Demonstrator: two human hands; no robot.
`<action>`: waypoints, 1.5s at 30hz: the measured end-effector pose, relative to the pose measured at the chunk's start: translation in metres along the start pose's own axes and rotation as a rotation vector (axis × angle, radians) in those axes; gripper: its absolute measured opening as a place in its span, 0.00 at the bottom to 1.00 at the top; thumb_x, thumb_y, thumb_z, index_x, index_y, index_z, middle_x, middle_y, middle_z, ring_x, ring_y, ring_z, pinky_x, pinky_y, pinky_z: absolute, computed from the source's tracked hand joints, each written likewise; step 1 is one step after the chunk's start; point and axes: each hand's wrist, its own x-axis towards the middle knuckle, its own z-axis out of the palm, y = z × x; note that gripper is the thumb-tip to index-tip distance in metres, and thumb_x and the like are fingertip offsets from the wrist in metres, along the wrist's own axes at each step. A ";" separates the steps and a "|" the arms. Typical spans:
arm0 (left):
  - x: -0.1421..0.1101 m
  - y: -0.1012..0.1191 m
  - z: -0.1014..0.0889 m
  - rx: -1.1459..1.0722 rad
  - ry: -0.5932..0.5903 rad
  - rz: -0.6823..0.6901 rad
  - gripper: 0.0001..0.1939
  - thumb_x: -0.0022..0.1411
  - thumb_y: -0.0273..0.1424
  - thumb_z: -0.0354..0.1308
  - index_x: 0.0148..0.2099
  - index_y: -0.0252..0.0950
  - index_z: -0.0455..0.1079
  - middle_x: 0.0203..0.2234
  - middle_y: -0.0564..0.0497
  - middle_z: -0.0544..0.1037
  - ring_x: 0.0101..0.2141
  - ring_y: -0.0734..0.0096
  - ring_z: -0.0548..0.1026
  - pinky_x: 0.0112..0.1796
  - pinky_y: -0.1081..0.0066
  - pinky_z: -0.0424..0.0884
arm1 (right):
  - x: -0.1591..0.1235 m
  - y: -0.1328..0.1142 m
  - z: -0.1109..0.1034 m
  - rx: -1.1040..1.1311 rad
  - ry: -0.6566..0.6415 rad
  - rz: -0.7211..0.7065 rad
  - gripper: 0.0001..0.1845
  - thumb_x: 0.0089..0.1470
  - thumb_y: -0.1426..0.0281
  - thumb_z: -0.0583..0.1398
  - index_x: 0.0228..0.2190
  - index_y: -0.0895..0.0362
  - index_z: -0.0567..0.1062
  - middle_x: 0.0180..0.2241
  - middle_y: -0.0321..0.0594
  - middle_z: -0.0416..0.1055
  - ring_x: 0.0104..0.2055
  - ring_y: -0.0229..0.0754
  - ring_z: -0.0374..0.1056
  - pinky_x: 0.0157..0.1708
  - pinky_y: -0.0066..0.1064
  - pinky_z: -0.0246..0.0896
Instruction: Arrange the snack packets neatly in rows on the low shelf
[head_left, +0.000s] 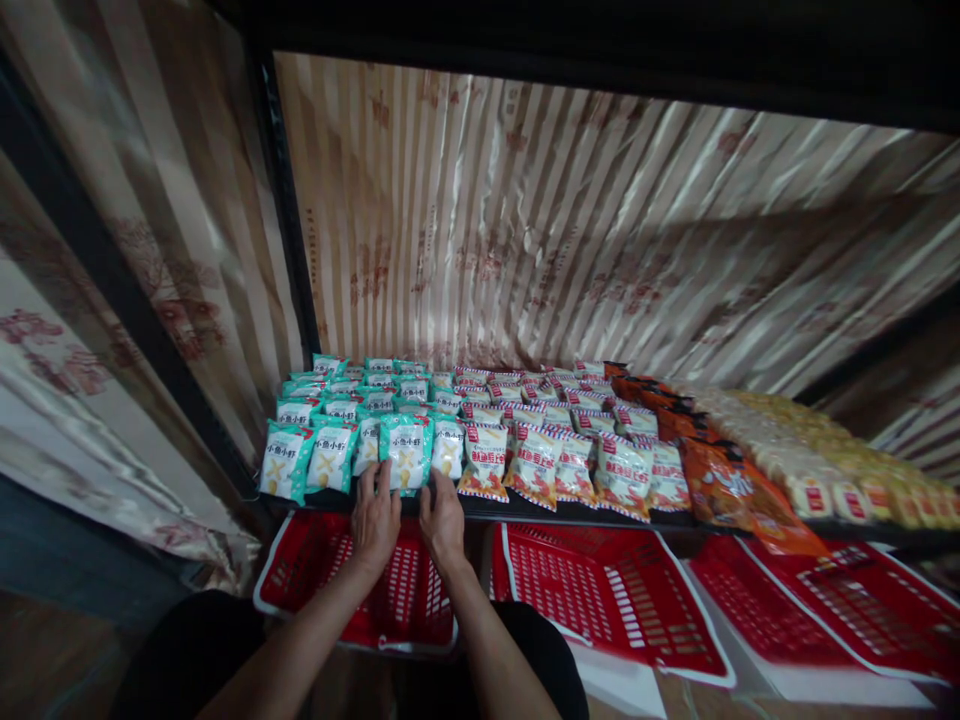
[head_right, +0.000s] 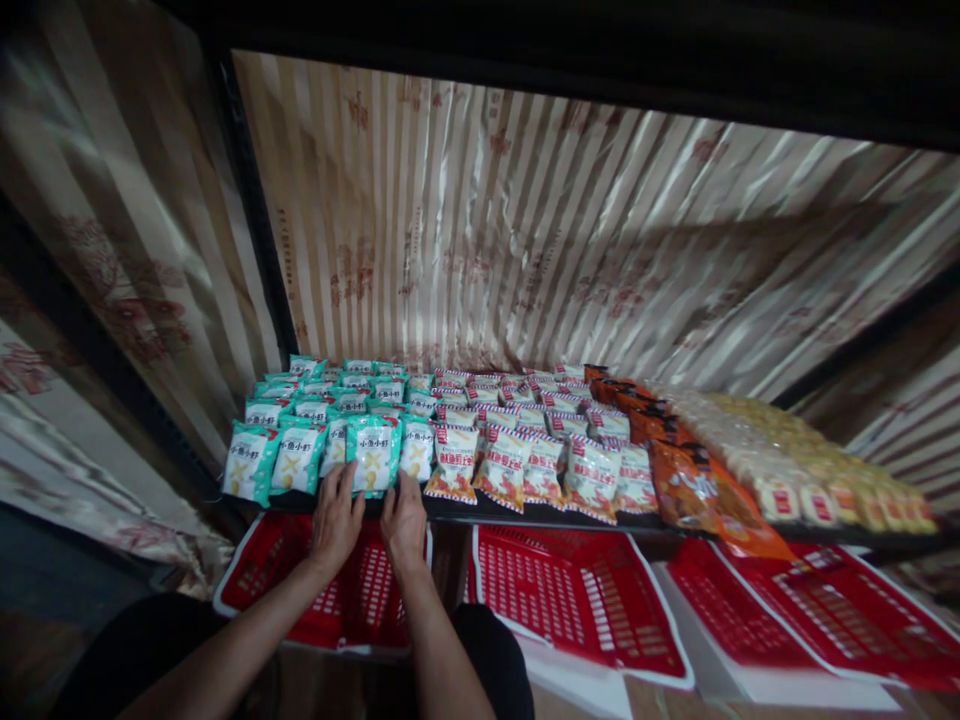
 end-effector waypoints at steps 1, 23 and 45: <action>-0.001 0.000 -0.001 0.008 -0.001 0.004 0.23 0.61 0.26 0.48 0.58 0.34 0.58 0.49 0.41 0.64 0.50 0.58 0.64 0.51 0.59 0.65 | 0.000 -0.002 -0.001 -0.004 0.004 0.000 0.19 0.58 0.71 0.47 0.48 0.63 0.67 0.44 0.52 0.68 0.47 0.46 0.65 0.47 0.38 0.63; -0.008 -0.014 0.001 0.056 0.066 0.126 0.21 0.61 0.24 0.48 0.57 0.38 0.62 0.41 0.45 0.67 0.43 0.65 0.68 0.44 0.65 0.70 | -0.002 -0.005 -0.010 -0.039 0.001 -0.005 0.11 0.56 0.74 0.50 0.37 0.58 0.71 0.33 0.43 0.67 0.37 0.42 0.65 0.40 0.33 0.61; -0.015 -0.019 0.002 0.008 0.059 0.274 0.15 0.63 0.23 0.45 0.48 0.36 0.68 0.42 0.45 0.72 0.44 0.65 0.69 0.46 0.62 0.72 | -0.002 -0.005 -0.006 -0.028 -0.037 -0.023 0.09 0.57 0.70 0.51 0.34 0.56 0.70 0.32 0.41 0.68 0.36 0.41 0.66 0.38 0.32 0.62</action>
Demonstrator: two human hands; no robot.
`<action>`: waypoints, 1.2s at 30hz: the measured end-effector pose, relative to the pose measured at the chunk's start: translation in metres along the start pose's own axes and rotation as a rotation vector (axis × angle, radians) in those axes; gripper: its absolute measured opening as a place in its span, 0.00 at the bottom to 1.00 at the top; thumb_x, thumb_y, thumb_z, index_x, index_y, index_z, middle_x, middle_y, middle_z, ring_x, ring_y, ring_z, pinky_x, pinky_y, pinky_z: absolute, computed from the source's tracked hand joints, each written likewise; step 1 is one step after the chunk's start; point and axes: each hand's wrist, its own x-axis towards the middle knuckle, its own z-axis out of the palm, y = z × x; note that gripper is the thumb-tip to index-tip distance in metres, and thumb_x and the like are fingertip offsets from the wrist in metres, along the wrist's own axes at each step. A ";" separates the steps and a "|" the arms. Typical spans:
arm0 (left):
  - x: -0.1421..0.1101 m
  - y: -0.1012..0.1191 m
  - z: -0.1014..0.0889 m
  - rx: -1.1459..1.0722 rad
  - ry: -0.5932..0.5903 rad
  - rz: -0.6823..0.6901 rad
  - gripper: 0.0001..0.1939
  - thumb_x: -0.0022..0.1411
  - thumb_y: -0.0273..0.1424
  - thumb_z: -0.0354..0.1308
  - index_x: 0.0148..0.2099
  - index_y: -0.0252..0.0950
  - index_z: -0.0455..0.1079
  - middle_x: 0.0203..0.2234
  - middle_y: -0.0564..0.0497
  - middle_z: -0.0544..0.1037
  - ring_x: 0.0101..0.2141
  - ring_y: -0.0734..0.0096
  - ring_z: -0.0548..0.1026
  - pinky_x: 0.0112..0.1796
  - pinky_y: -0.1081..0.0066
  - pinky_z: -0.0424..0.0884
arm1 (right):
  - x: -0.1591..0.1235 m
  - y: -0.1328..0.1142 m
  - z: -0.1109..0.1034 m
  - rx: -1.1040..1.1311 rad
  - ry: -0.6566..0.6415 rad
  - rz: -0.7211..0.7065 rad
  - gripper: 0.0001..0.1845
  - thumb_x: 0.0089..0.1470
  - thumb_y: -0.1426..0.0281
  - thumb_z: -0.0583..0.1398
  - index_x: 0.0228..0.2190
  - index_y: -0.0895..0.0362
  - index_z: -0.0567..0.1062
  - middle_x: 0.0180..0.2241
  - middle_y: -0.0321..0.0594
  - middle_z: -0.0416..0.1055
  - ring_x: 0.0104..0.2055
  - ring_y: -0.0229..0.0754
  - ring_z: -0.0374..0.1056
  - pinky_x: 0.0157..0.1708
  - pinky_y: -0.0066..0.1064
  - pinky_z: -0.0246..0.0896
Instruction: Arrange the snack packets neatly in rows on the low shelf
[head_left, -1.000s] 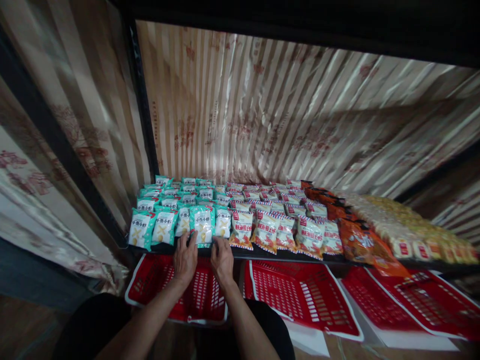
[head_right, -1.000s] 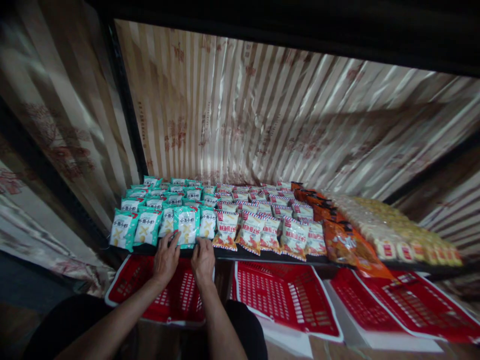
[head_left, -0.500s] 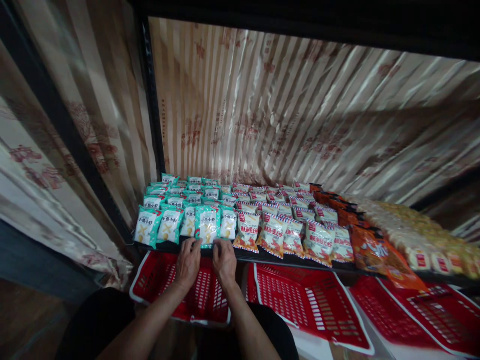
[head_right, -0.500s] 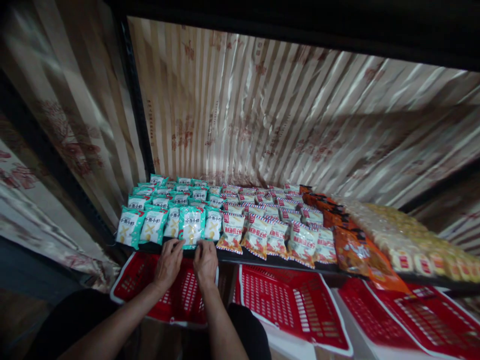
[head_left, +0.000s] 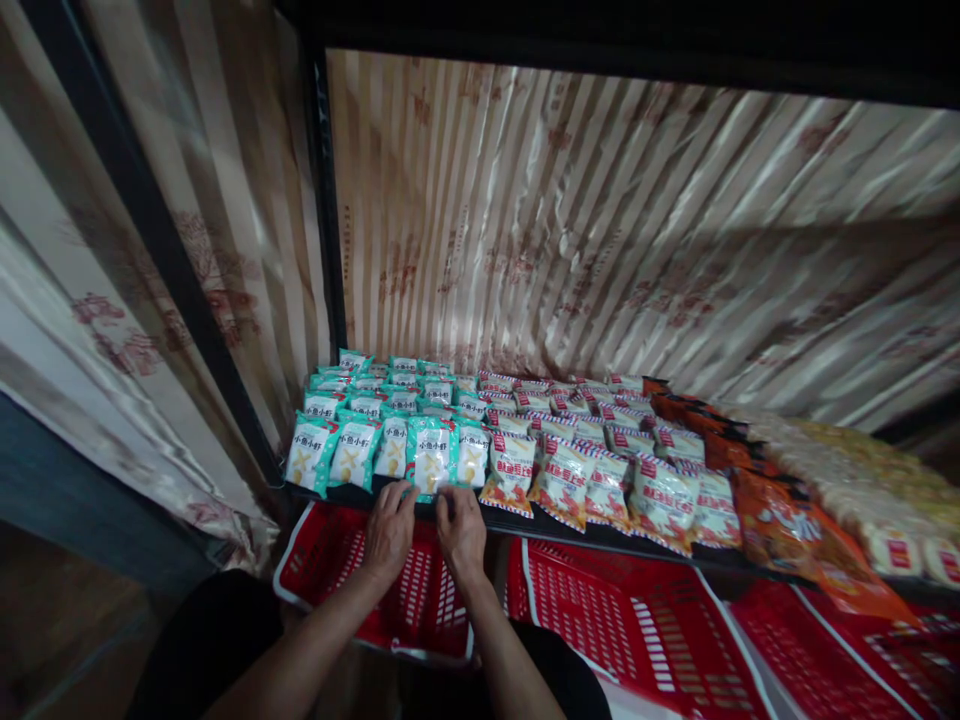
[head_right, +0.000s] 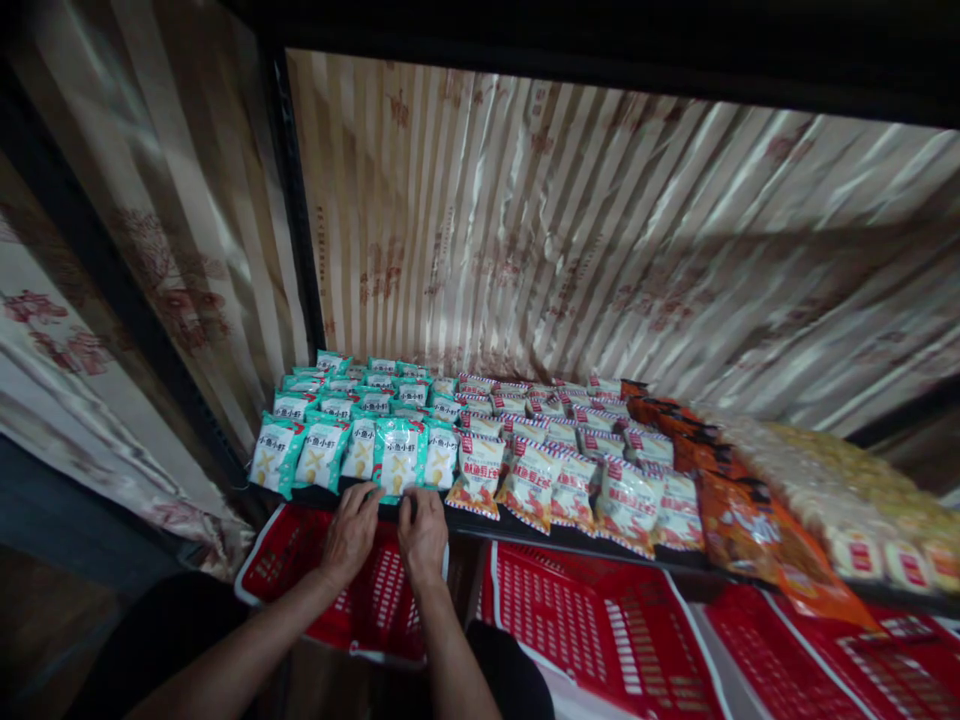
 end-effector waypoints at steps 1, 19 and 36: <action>0.000 0.000 0.001 -0.002 0.001 0.003 0.15 0.63 0.23 0.44 0.48 0.36 0.68 0.42 0.45 0.72 0.44 0.65 0.69 0.46 0.62 0.72 | 0.000 0.000 0.000 0.003 -0.003 0.000 0.09 0.57 0.70 0.51 0.34 0.56 0.70 0.32 0.41 0.68 0.35 0.41 0.66 0.37 0.32 0.62; -0.011 -0.004 -0.018 0.050 -0.040 0.007 0.18 0.61 0.21 0.44 0.49 0.37 0.68 0.45 0.45 0.72 0.47 0.64 0.68 0.47 0.62 0.69 | 0.000 -0.008 -0.003 -0.081 0.030 -0.058 0.11 0.58 0.68 0.51 0.33 0.55 0.73 0.31 0.40 0.70 0.36 0.41 0.65 0.36 0.30 0.60; 0.019 -0.072 -0.058 0.322 0.123 -0.206 0.25 0.62 0.33 0.50 0.61 0.36 0.57 0.64 0.39 0.47 0.63 0.47 0.41 0.57 0.44 0.48 | 0.009 -0.049 0.034 -0.319 -0.037 -0.397 0.26 0.57 0.70 0.53 0.57 0.49 0.59 0.62 0.44 0.48 0.64 0.58 0.38 0.54 0.57 0.47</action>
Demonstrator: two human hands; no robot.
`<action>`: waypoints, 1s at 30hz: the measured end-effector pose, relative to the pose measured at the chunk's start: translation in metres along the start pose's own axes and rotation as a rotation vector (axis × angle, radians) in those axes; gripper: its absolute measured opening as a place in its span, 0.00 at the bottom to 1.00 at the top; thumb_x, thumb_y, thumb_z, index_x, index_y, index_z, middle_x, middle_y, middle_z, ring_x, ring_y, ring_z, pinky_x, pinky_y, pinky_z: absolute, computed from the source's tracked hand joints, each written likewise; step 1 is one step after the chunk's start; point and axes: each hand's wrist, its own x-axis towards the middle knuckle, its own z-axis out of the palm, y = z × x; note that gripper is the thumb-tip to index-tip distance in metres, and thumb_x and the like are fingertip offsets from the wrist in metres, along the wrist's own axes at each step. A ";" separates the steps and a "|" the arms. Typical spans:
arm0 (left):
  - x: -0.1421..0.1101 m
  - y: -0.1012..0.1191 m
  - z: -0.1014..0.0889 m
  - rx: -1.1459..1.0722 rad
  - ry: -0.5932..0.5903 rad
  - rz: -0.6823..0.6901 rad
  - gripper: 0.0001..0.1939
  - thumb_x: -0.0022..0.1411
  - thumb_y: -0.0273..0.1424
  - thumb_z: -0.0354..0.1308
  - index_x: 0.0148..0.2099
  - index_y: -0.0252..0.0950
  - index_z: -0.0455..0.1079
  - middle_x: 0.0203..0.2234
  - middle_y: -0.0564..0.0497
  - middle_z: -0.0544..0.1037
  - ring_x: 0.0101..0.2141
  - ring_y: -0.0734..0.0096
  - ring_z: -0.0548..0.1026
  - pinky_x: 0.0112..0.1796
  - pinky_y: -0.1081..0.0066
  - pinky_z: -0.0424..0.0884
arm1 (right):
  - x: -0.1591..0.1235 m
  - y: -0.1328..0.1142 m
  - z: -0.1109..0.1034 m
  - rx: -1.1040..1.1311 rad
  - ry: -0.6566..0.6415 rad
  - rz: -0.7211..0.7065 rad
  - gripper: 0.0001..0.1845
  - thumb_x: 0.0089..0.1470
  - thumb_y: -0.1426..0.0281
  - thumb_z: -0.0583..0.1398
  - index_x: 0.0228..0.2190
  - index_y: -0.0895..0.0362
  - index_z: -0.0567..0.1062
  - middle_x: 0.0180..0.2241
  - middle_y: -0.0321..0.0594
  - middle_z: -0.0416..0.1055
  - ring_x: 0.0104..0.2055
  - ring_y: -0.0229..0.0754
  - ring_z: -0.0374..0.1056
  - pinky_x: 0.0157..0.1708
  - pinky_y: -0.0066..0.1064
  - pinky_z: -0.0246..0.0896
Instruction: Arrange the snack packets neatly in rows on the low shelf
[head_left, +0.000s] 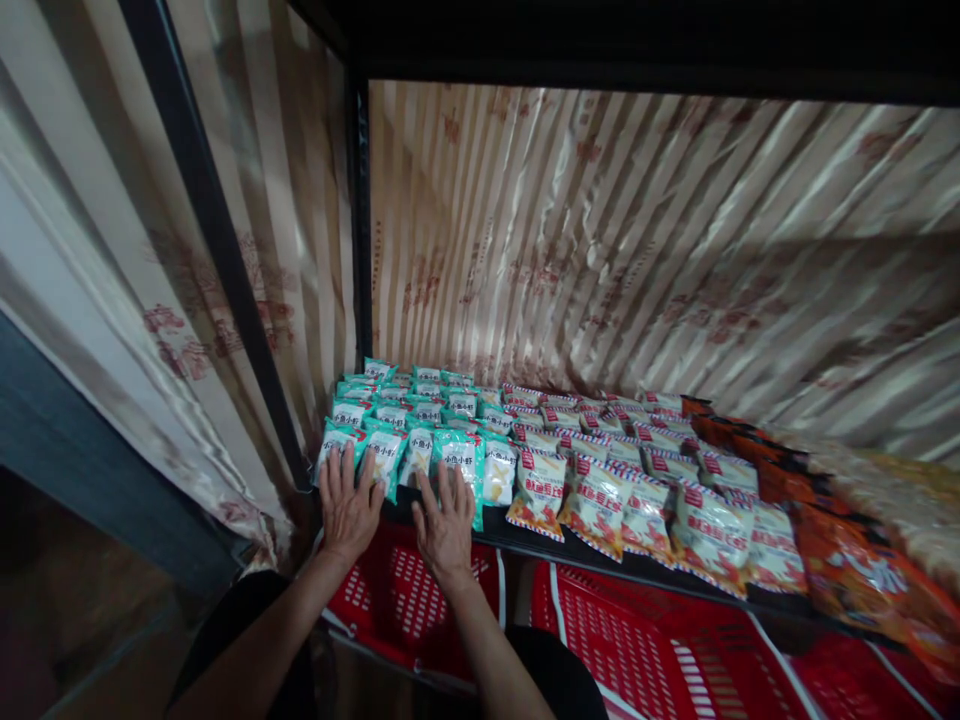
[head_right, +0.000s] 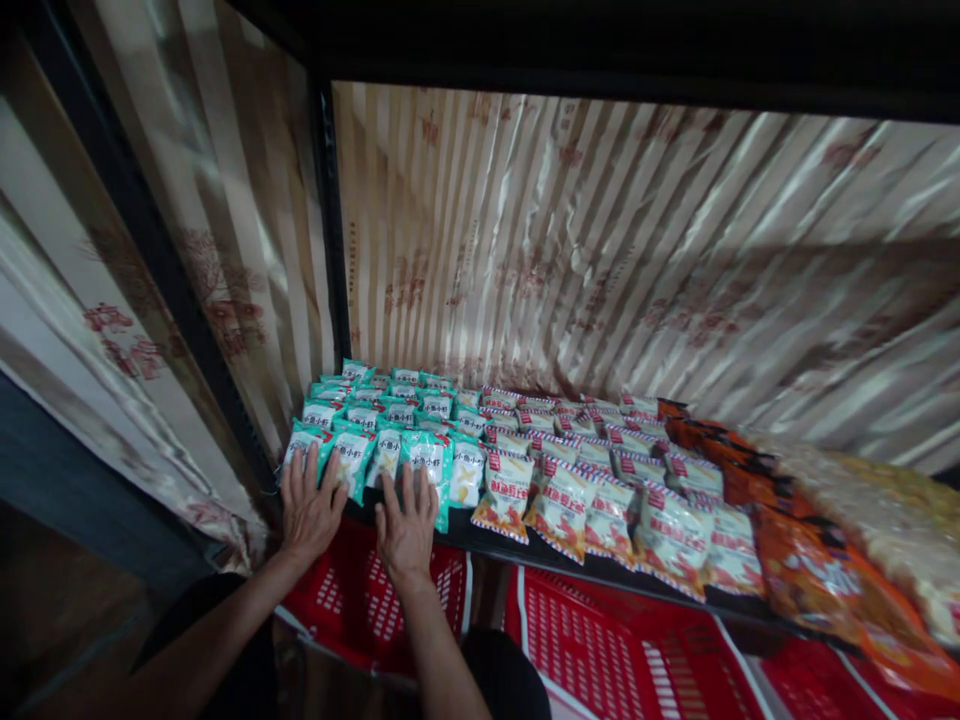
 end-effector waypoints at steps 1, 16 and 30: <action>0.001 -0.002 0.001 -0.006 -0.009 0.010 0.26 0.62 0.34 0.50 0.61 0.37 0.56 0.64 0.41 0.46 0.63 0.47 0.41 0.57 0.44 0.48 | 0.002 0.000 0.002 0.001 -0.004 0.000 0.27 0.57 0.70 0.53 0.58 0.49 0.59 0.62 0.44 0.48 0.64 0.57 0.38 0.54 0.57 0.47; 0.006 -0.004 0.013 -0.021 0.002 0.005 0.26 0.61 0.32 0.53 0.61 0.42 0.56 0.65 0.44 0.39 0.62 0.45 0.42 0.57 0.44 0.48 | 0.008 0.002 0.015 -0.041 -0.049 0.010 0.27 0.56 0.70 0.53 0.58 0.50 0.59 0.61 0.43 0.52 0.64 0.57 0.38 0.55 0.56 0.44; -0.016 0.021 0.011 -0.073 -0.049 0.156 0.29 0.61 0.29 0.50 0.64 0.39 0.50 0.64 0.40 0.47 0.63 0.50 0.44 0.57 0.44 0.48 | 0.003 0.005 0.006 0.037 -0.006 0.026 0.27 0.58 0.71 0.50 0.59 0.56 0.56 0.62 0.48 0.47 0.65 0.51 0.36 0.57 0.51 0.46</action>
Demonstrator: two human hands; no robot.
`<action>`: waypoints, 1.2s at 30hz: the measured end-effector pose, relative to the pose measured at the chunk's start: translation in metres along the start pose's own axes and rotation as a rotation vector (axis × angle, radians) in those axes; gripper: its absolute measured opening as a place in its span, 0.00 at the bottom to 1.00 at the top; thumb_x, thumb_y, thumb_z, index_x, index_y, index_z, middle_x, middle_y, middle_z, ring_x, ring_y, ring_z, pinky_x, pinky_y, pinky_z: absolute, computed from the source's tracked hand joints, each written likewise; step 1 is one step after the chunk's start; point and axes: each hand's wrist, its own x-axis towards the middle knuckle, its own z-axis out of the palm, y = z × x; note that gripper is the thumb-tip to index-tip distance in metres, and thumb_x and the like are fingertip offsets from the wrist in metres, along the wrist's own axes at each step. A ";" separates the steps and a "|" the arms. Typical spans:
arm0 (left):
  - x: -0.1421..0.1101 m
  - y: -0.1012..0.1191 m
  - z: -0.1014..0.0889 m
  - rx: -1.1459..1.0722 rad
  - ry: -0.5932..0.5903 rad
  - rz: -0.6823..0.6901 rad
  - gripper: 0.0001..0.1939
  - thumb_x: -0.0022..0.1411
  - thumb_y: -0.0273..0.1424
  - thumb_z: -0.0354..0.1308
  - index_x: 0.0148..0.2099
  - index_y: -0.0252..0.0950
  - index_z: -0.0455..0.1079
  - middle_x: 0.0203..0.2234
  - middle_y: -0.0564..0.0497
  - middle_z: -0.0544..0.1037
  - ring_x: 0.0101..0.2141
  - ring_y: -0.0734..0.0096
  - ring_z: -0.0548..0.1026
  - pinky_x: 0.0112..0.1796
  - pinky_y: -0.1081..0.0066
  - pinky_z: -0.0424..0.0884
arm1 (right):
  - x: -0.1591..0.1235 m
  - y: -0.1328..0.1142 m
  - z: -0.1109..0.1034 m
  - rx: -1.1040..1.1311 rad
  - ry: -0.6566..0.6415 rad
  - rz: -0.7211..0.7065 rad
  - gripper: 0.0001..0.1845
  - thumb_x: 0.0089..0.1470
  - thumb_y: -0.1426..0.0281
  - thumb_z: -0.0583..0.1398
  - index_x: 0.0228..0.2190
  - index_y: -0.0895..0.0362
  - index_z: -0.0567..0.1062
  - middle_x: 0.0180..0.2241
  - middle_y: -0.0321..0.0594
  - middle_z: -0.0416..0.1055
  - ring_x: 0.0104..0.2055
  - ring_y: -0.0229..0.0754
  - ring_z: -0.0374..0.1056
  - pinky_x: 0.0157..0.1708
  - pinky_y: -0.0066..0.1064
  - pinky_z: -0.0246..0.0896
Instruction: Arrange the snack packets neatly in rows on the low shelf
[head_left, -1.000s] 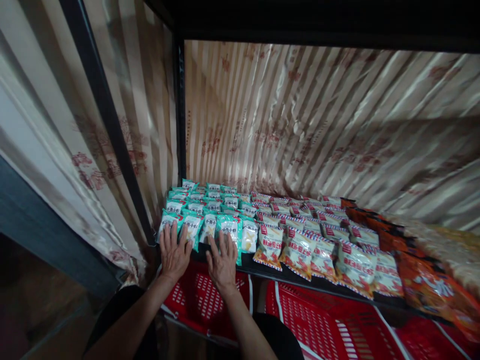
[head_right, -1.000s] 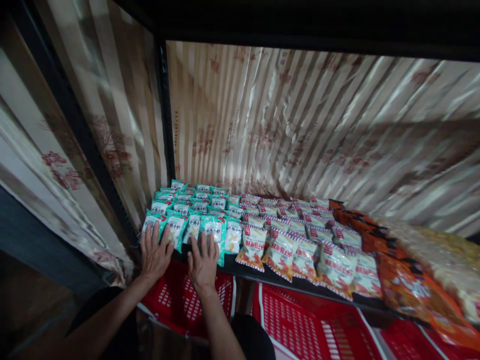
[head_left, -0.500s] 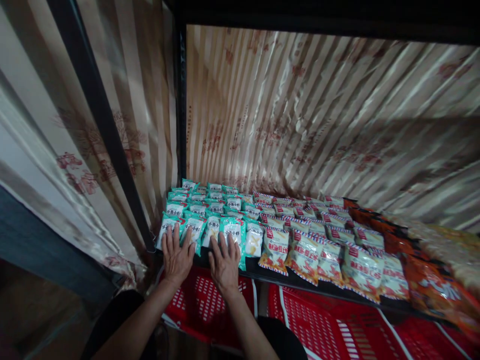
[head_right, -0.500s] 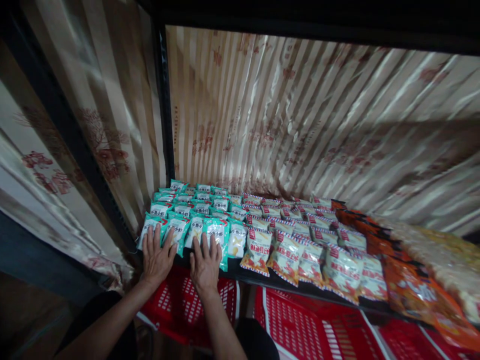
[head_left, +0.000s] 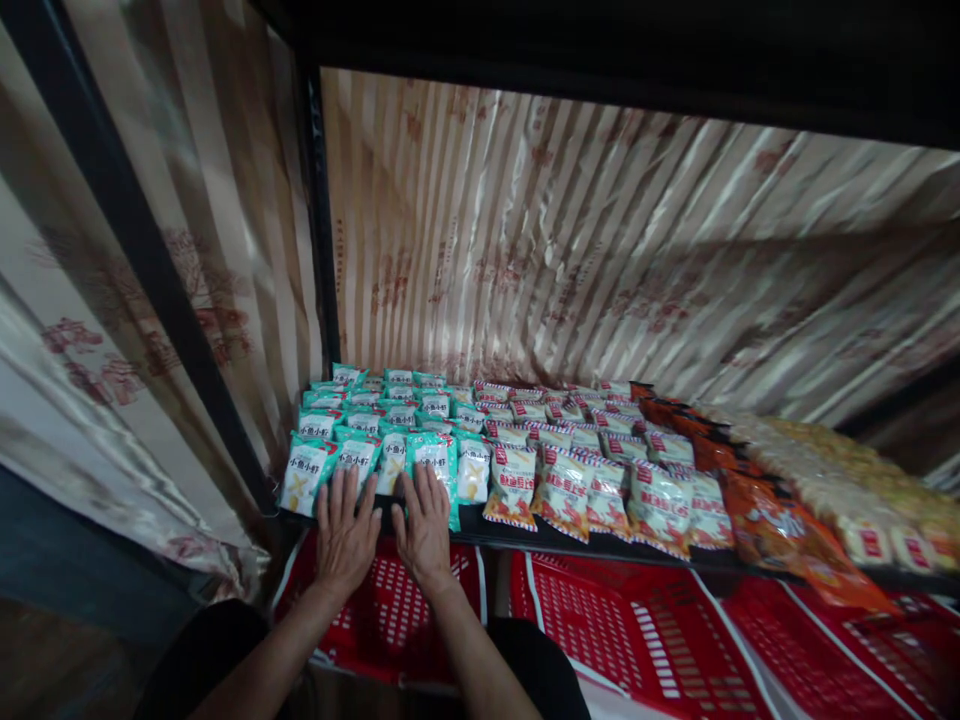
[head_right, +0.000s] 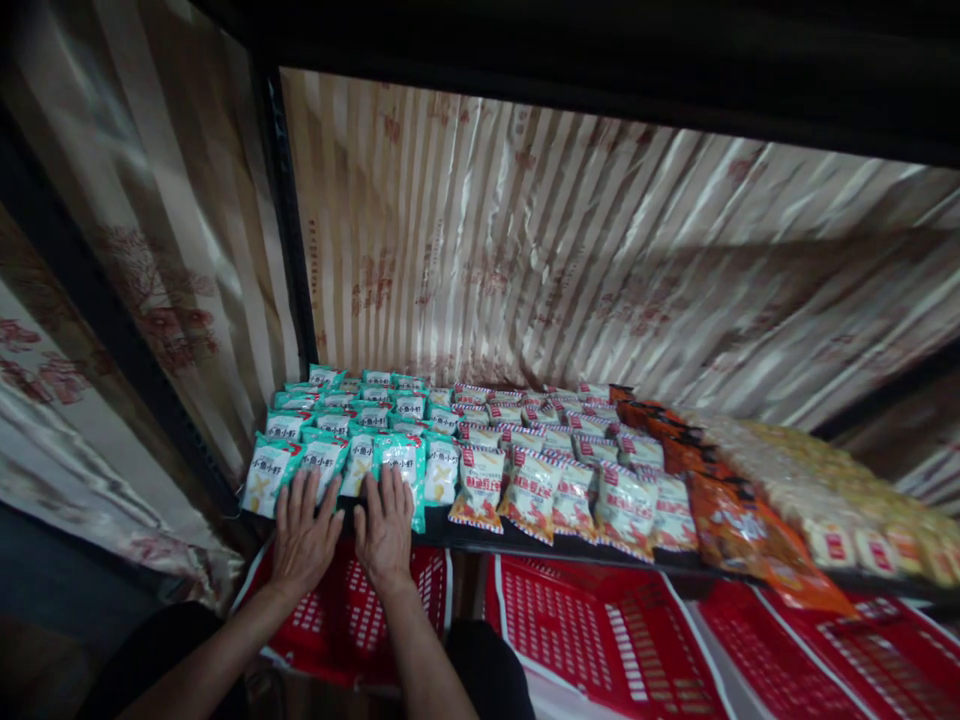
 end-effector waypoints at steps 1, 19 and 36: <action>-0.002 0.005 0.001 -0.001 -0.011 0.018 0.28 0.61 0.29 0.50 0.63 0.39 0.51 0.63 0.40 0.48 0.63 0.50 0.44 0.57 0.45 0.48 | 0.000 0.000 -0.001 0.007 0.001 0.002 0.27 0.58 0.71 0.50 0.59 0.57 0.56 0.62 0.48 0.47 0.65 0.51 0.36 0.57 0.51 0.46; -0.031 0.058 0.005 -0.186 -0.030 0.246 0.31 0.62 0.28 0.44 0.65 0.31 0.42 0.58 0.41 0.61 0.61 0.60 0.52 0.54 0.60 0.62 | -0.033 0.007 -0.021 0.102 0.105 0.016 0.26 0.55 0.75 0.50 0.56 0.59 0.60 0.60 0.51 0.52 0.64 0.51 0.43 0.55 0.50 0.54; -0.103 0.076 -0.005 -0.490 -0.244 0.213 0.37 0.58 0.19 0.39 0.66 0.38 0.29 0.60 0.43 0.58 0.57 0.65 0.60 0.52 0.66 0.67 | -0.101 0.001 -0.050 0.159 0.080 0.041 0.29 0.47 0.80 0.51 0.52 0.59 0.66 0.55 0.50 0.61 0.58 0.49 0.56 0.53 0.45 0.61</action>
